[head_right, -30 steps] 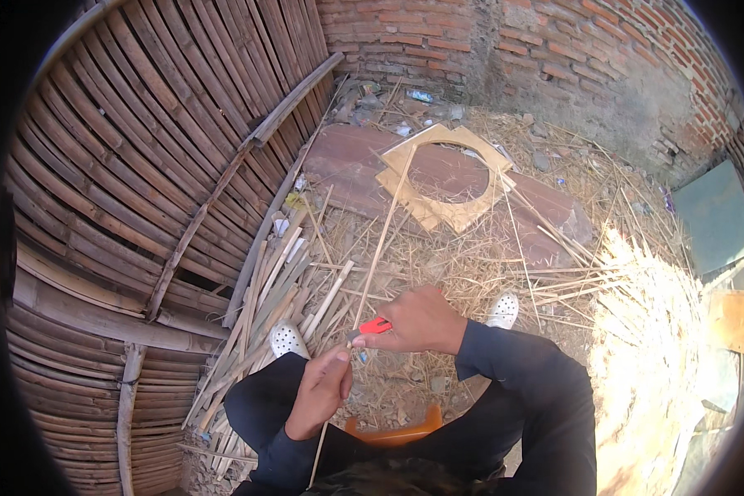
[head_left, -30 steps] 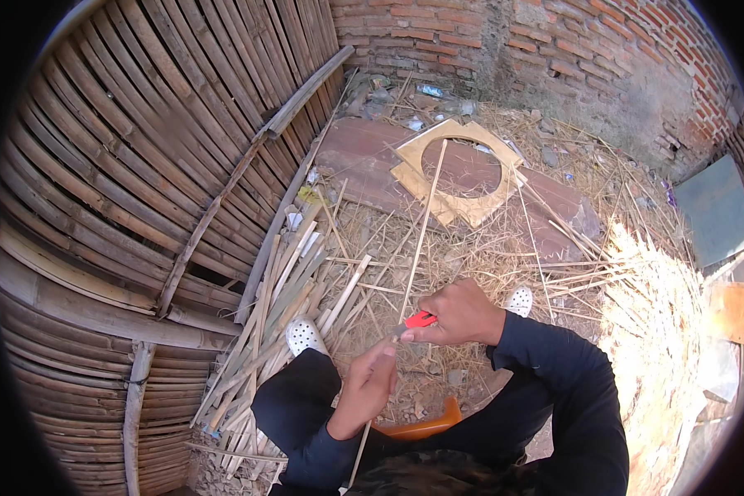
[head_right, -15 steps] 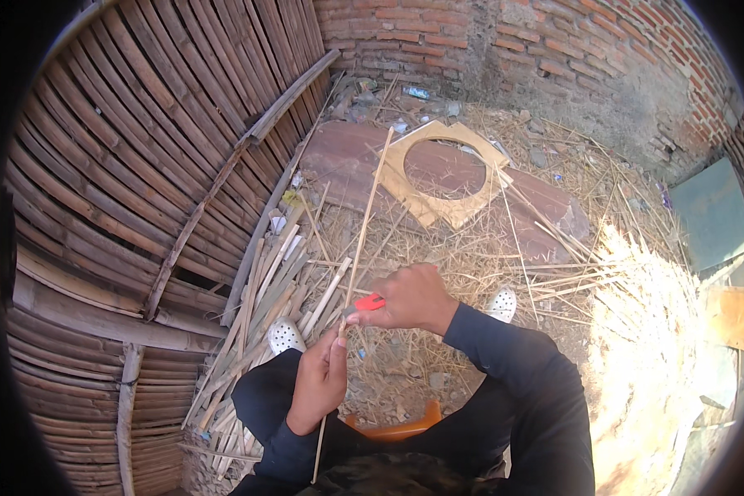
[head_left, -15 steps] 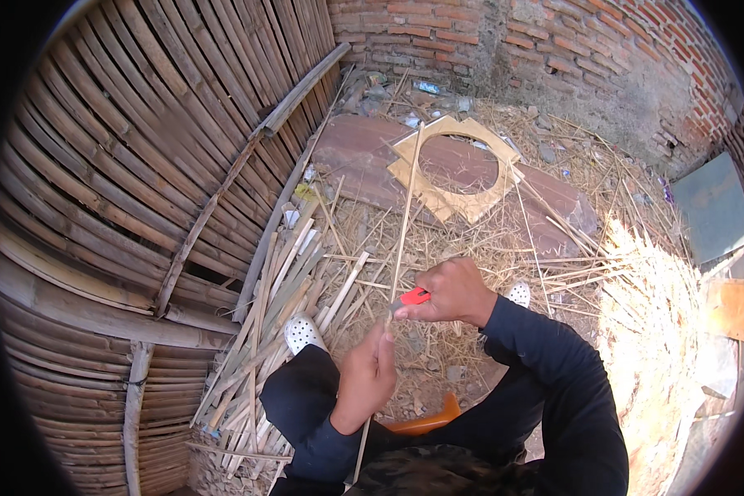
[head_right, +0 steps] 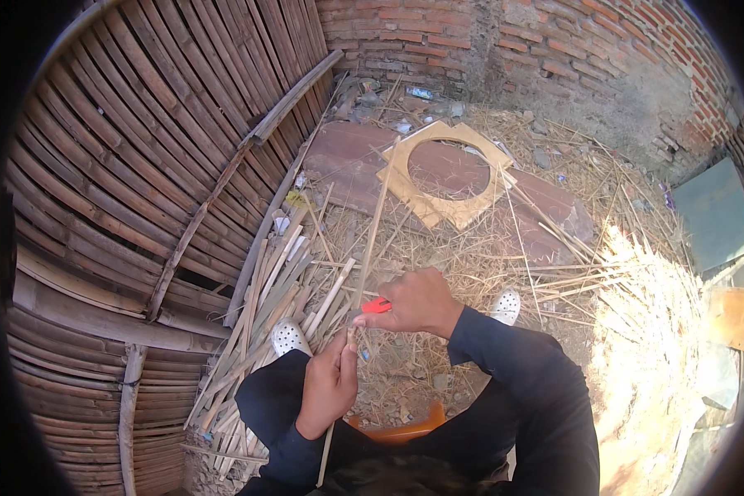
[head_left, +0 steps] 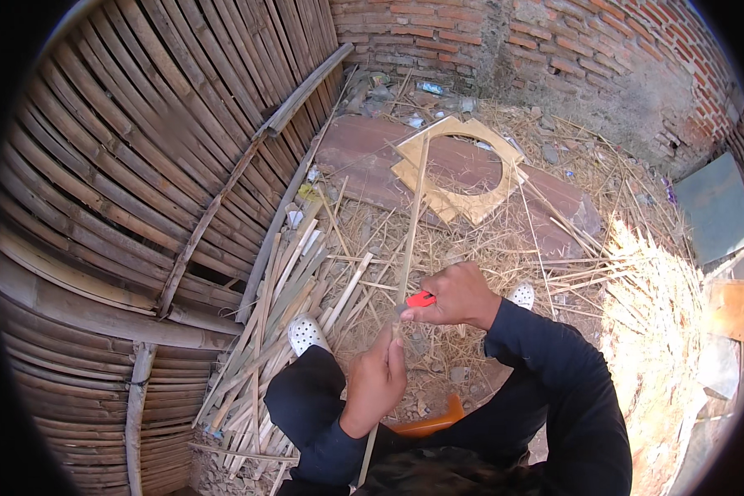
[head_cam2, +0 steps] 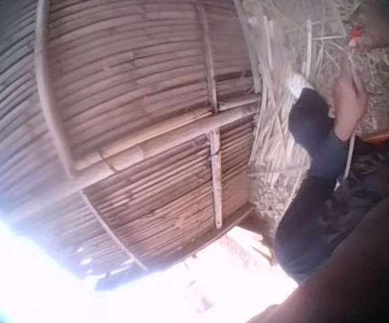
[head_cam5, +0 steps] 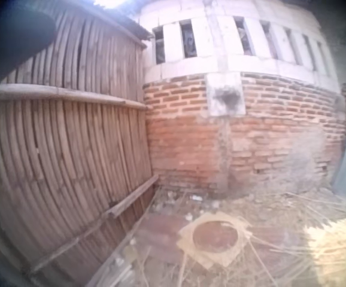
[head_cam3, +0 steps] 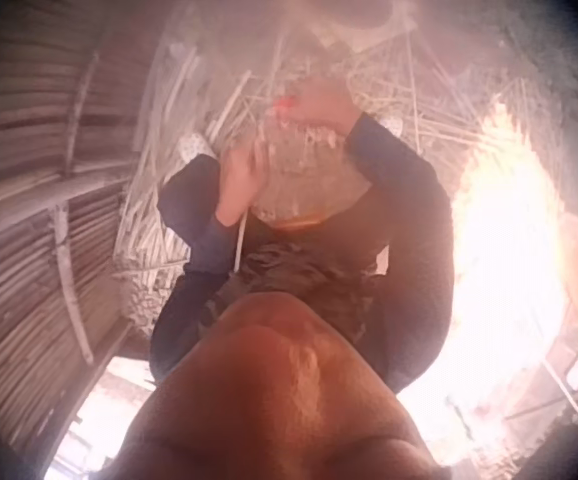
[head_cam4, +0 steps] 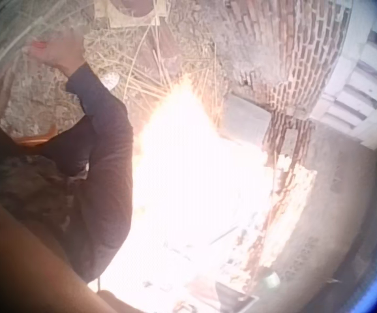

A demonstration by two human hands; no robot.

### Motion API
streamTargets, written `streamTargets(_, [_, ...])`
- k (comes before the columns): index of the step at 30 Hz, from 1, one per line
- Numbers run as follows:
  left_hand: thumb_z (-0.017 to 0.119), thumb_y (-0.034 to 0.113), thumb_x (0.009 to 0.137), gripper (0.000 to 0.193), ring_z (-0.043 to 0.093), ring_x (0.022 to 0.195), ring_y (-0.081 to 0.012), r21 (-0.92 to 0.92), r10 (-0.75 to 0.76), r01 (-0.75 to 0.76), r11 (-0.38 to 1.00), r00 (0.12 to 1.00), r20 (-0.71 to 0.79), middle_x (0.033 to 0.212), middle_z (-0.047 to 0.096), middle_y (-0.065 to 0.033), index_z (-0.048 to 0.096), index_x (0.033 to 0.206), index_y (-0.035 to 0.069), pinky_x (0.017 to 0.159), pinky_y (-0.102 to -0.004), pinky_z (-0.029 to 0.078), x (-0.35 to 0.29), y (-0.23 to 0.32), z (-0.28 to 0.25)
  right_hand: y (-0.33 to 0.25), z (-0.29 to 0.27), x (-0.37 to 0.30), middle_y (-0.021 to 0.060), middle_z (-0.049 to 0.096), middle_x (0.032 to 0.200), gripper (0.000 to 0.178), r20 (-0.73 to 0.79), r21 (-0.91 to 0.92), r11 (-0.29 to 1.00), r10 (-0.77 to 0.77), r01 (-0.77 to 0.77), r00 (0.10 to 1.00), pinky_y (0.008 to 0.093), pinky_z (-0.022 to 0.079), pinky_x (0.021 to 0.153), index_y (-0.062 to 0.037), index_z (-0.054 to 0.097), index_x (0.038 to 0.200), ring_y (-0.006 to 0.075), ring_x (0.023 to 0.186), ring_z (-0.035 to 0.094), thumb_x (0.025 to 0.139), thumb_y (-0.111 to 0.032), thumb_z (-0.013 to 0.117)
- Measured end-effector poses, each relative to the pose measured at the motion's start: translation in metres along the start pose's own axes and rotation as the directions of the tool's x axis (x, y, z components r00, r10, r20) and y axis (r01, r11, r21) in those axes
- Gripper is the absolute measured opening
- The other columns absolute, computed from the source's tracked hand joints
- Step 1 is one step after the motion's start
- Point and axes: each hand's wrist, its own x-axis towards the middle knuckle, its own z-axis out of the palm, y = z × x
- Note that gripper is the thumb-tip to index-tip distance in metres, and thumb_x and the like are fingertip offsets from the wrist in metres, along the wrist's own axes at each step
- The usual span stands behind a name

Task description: The person sits on a small stool and uses a red utility knife to split long bamboo poles into thin strips. They hold the bamboo vertically and slice downwards, occasionally using a larger knife to assist in separating the material. The process is repetitive, focusing on creating uniform strips from the raw bamboo.

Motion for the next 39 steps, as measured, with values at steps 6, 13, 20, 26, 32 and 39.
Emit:
streamTargets(6, [0.047, 0.012, 0.091, 0.033, 0.058, 0.059, -0.0419, 0.027, 0.039, -0.038, 0.999, 0.998, -0.047, 0.06, 0.055, -0.0222, 0.051, 0.122, 0.0, 0.053, -0.0487, 0.043, 0.005, 0.007, -0.002, 0.016, 0.0, 0.014, 0.0075, 0.052, 0.046, 0.065, -0.162, -0.069, 0.996, -0.073, 0.062, 0.984, 0.0382, 0.04, 0.041, -0.0102, 0.054, 0.052, 0.0277, 0.043, 0.055, 0.07, -0.072, 0.06])
streamTargets(13, [0.049, 0.012, 0.09, 0.032, 0.059, 0.059, -0.0416, 0.054, 0.071, -0.075, 0.996, 0.995, 0.067, 0.061, 0.056, -0.0215, 0.051, 0.119, -0.003, 0.054, -0.0487, 0.045, -0.006, 0.006, 0.008, 0.054, -0.014, 0.03, 0.0125, 0.056, 0.048, 0.071, -0.254, -0.133, 0.916, 0.336, -0.377, 0.907, 0.041, 0.043, 0.044, -0.0062, 0.064, 0.059, 0.0304, 0.045, 0.057, 0.078, -0.073, 0.05])
streamTargets(20, [0.05, 0.014, 0.09, 0.024, 0.061, 0.06, -0.0392, -0.016, -0.059, 0.062, 0.998, 0.987, 0.15, 0.062, 0.056, -0.0208, 0.055, 0.111, 0.001, 0.053, -0.0464, 0.044, -0.012, 0.002, 0.005, 0.029, 0.001, 0.007, 0.0166, 0.058, 0.053, 0.069, 0.001, -0.027, 0.985, 0.171, -0.171, 0.985, 0.0442, 0.047, 0.051, -0.0071, 0.068, 0.068, 0.0345, 0.053, 0.061, 0.083, -0.071, 0.045])
streamTargets(26, [0.049, 0.012, 0.091, 0.03, 0.057, 0.054, -0.0356, -0.049, -0.02, 0.023, 0.999, 0.998, 0.066, 0.059, 0.052, -0.0197, 0.054, 0.119, 0.002, 0.051, -0.0389, 0.042, -0.014, -0.007, 0.005, 0.009, -0.001, 0.0, 0.0155, 0.056, 0.05, 0.068, 0.014, 0.007, 0.992, 0.125, -0.125, 0.992, 0.044, 0.045, 0.047, -0.0077, 0.066, 0.063, 0.0344, 0.049, 0.059, 0.081, -0.071, 0.048])
streamTargets(32, [0.048, 0.011, 0.092, 0.033, 0.057, 0.053, -0.0238, -0.206, 0.003, 0.006, 0.978, 0.999, 0.047, 0.062, 0.054, -0.0141, 0.052, 0.122, 0.001, 0.053, -0.0352, 0.042, -0.009, -0.013, -0.002, 0.007, 0.008, -0.001, 0.014, 0.057, 0.051, 0.069, 0.05, 0.01, 0.989, 0.147, -0.148, 0.988, 0.042, 0.044, 0.045, -0.009, 0.065, 0.063, 0.0322, 0.048, 0.059, 0.078, -0.075, 0.048])
streamTargets(39, [0.048, 0.01, 0.092, 0.036, 0.048, 0.046, -0.0181, -0.128, -0.069, 0.078, 0.989, 0.995, 0.078, 0.057, 0.049, -0.0125, 0.05, 0.126, 0.0, 0.049, -0.0325, 0.04, -0.007, 0.003, -0.006, -0.008, 0.007, -0.005, 0.0124, 0.055, 0.048, 0.065, -0.001, 0.023, 0.998, 0.052, -0.052, 0.999, 0.0404, 0.043, 0.044, -0.0091, 0.062, 0.057, 0.0308, 0.046, 0.058, 0.075, -0.072, 0.056])
